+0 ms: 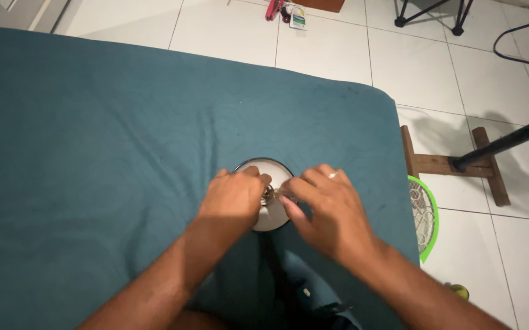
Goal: The person services a black desk lamp on a cloth on the floor. They use a screwdriver to loosen the bulb socket, wipe the lamp with a cloth, unscrew and open the lamp base to reach the internal wiring, then reattach the base and tighten screws with the screwdriver.
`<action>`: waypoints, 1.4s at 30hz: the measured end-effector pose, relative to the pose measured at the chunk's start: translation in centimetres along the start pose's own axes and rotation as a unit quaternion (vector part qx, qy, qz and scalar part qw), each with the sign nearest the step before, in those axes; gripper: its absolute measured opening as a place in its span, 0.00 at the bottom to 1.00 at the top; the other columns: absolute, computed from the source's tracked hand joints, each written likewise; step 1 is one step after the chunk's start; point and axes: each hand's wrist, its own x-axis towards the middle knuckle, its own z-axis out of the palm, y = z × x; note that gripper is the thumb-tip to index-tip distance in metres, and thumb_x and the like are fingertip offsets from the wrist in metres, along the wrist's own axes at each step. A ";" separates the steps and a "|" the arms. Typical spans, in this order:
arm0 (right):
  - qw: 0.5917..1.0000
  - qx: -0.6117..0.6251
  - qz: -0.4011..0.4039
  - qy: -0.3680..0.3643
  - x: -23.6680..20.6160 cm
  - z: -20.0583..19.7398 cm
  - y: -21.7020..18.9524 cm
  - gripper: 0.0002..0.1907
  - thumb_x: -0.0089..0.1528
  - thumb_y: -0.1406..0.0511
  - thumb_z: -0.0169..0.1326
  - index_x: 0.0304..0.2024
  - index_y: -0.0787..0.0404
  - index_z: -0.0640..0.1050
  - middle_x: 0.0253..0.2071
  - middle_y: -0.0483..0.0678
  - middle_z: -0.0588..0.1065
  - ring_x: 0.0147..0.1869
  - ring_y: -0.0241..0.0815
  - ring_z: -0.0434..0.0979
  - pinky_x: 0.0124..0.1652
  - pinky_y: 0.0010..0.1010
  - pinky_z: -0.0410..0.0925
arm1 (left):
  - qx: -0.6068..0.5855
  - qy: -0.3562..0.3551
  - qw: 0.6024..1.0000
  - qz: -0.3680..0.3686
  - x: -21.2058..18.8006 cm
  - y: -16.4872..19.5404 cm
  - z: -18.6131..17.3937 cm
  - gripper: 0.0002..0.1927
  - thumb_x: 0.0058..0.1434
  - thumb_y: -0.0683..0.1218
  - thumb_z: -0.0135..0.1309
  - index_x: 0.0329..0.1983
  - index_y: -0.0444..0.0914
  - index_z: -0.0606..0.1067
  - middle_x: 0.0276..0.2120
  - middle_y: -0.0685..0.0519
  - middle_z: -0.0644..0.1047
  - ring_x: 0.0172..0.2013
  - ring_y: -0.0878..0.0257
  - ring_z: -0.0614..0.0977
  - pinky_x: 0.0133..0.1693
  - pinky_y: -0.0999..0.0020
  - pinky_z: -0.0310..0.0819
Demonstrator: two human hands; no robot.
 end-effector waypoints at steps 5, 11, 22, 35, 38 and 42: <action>0.997 0.075 0.007 0.016 -0.4 -0.2 0.5 0.15 0.53 0.67 0.66 0.42 0.62 0.80 0.36 0.49 0.80 0.39 0.51 0.77 0.40 0.40 0.69 | 0.020 -0.010 1.000 -0.008 0.3 0.8 -0.4 0.13 0.51 0.38 0.59 0.41 0.42 0.80 0.37 0.49 0.80 0.41 0.50 0.82 0.45 0.48 0.70; 0.994 0.086 0.030 0.060 -2.5 0.1 0.5 0.13 0.53 0.69 0.67 0.40 0.63 0.81 0.33 0.50 0.79 0.37 0.49 0.78 0.38 0.37 0.70 | 0.012 -0.011 1.000 0.023 -0.3 1.7 -1.0 0.32 0.43 0.38 0.61 0.56 0.39 0.77 0.44 0.49 0.81 0.49 0.50 0.79 0.59 0.28 0.54; 0.992 0.073 0.043 0.098 -2.0 0.6 1.0 0.11 0.53 0.70 0.67 0.37 0.63 0.81 0.34 0.50 0.79 0.37 0.50 0.78 0.38 0.38 0.70 | -0.018 -0.092 0.995 0.012 2.7 1.5 -1.2 0.14 0.52 0.39 0.58 0.43 0.40 0.80 0.39 0.43 0.81 0.42 0.43 0.83 0.44 0.47 0.77; 0.984 0.077 0.112 0.115 -3.5 1.5 2.1 0.09 0.55 0.69 0.66 0.36 0.63 0.81 0.34 0.51 0.80 0.38 0.49 0.80 0.38 0.35 0.72 | -0.471 0.138 0.871 0.012 1.1 -2.6 -0.9 0.25 0.54 0.36 0.50 0.56 0.39 0.76 0.50 0.50 0.81 0.49 0.59 0.82 0.50 0.65 0.79; 0.984 0.067 0.111 0.123 -4.2 2.1 1.9 0.08 0.54 0.70 0.66 0.36 0.63 0.82 0.33 0.51 0.80 0.37 0.48 0.79 0.37 0.35 0.71 | -0.553 0.192 0.796 -0.152 0.3 -4.8 2.4 0.21 0.61 0.41 0.46 0.57 0.41 0.76 0.51 0.55 0.80 0.51 0.63 0.80 0.51 0.67 0.74; 0.982 0.055 0.104 0.148 -5.0 3.0 1.2 0.07 0.54 0.71 0.66 0.34 0.64 0.82 0.34 0.51 0.80 0.37 0.48 0.78 0.37 0.35 0.70 | -0.535 0.083 0.787 -0.297 1.3 -4.7 7.6 0.23 0.76 0.54 0.40 0.48 0.35 0.81 0.40 0.42 0.82 0.40 0.51 0.78 0.42 0.59 0.73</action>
